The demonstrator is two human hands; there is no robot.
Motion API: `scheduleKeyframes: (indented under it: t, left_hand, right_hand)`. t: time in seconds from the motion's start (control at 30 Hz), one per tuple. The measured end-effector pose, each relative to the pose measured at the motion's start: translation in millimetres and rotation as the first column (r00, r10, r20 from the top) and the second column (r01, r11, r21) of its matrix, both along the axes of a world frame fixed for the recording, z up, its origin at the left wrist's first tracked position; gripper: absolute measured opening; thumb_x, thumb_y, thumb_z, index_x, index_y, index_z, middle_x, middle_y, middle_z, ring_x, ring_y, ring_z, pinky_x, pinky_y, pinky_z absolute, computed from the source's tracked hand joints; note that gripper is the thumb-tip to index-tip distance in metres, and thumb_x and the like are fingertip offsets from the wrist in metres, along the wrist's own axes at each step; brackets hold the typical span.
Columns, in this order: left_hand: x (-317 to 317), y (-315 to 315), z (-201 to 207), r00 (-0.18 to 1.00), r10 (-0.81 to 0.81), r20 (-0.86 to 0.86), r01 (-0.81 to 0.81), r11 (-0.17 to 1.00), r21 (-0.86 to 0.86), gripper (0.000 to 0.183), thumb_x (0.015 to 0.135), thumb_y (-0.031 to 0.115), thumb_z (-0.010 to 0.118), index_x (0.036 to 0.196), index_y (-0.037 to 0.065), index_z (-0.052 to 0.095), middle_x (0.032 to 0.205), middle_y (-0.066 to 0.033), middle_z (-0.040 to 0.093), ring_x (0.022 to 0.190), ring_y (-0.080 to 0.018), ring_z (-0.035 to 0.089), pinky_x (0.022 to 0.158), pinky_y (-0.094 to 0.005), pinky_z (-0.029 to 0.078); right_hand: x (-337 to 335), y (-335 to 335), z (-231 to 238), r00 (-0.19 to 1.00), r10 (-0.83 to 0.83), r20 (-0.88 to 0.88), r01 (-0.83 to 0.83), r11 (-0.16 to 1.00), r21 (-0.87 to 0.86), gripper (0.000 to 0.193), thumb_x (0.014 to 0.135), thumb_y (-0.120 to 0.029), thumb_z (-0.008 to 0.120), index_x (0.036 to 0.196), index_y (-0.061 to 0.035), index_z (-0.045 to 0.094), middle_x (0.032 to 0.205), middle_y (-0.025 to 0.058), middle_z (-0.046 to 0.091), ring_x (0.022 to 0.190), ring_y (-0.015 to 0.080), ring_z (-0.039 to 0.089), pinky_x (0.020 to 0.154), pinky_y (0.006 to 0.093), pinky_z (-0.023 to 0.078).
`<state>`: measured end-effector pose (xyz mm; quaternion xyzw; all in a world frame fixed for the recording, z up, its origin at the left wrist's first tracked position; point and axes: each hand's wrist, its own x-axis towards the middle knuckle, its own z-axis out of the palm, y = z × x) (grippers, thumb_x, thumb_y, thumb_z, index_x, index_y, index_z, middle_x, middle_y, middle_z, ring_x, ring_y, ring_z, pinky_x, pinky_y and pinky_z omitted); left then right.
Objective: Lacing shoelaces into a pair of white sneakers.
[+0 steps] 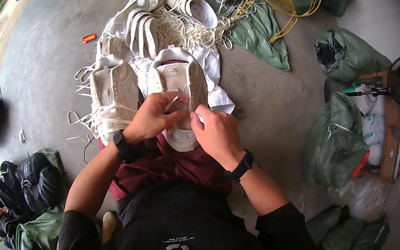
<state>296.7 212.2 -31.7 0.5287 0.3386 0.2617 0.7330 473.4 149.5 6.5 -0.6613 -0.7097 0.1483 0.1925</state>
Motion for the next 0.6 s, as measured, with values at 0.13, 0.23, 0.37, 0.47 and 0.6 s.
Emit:
scheduleKeyframes:
  t: [0.13,0.23,0.37,0.47,0.6]
  left_hand:
    - [-7.0,-2.2,0.4,1.0,0.002,-0.016,-0.002,1.0,0.015,0.024,0.09,0.002,0.061,0.114,-0.002,0.06,0.067,0.002,0.06,0.051,-0.0035,0.052,0.047,-0.0218,0.042]
    - [-10.7,-2.8,0.6,1.0,-0.003,-0.021,0.004,0.999,0.035,0.024,0.09,0.002,0.061,0.114,-0.002,0.06,0.067,0.0016,0.061,0.051,-0.0036,0.052,0.047,-0.022,0.042]
    - [-19.2,-3.3,4.1,0.999,-0.017,-0.048,0.02,0.998,0.061,0.025,0.09,0.002,0.062,0.114,-0.002,0.06,0.067,0.0016,0.061,0.051,-0.0037,0.052,0.048,-0.0225,0.042]
    - [-25.8,-4.8,-1.0,1.0,-0.005,-0.022,0.006,0.998,0.066,0.025,0.089,0.001,0.061,0.114,-0.002,0.061,0.067,0.0014,0.06,0.051,-0.0039,0.052,0.048,-0.0228,0.042]
    - [-40.6,-6.0,0.4,0.999,0.005,-0.044,-0.001,0.995,0.096,0.025,0.089,-0.001,0.061,0.114,-0.001,0.061,0.068,0.001,0.06,0.051,-0.0042,0.052,0.048,-0.0228,0.043]
  right_hand:
    - [7.5,2.3,10.4,0.997,0.07,-0.043,-0.071,0.997,-0.024,0.017,0.087,-0.018,0.069,0.08,-0.003,0.064,0.069,0.0128,0.062,0.071,0.0334,0.059,0.067,0.0421,0.048]
    - [15.9,4.8,7.8,0.916,-0.052,-0.398,0.019,0.996,-0.086,0.025,0.091,-0.023,0.068,0.104,-0.0014,0.066,0.098,0.0126,0.068,0.085,0.0247,0.064,0.078,0.0373,0.05]
    - [23.0,9.8,-4.9,0.799,-0.068,-0.598,-0.048,0.983,-0.177,0.057,0.095,-0.026,0.066,0.14,0.0022,0.047,0.14,0.0199,0.052,0.125,0.0271,0.054,0.102,0.0389,0.044]
    - [19.7,14.2,-3.9,0.768,-0.037,-0.639,-0.159,0.956,-0.246,0.076,0.094,-0.026,0.067,0.152,0.0012,0.026,0.154,0.0209,0.034,0.141,0.0266,0.036,0.113,0.0407,0.032]
    - [4.4,20.8,-2.1,0.77,0.038,-0.636,-0.258,0.932,-0.256,0.09,0.091,-0.021,0.071,0.156,-0.0005,0.011,0.159,0.0205,0.024,0.146,0.0248,0.025,0.117,0.0392,0.024]
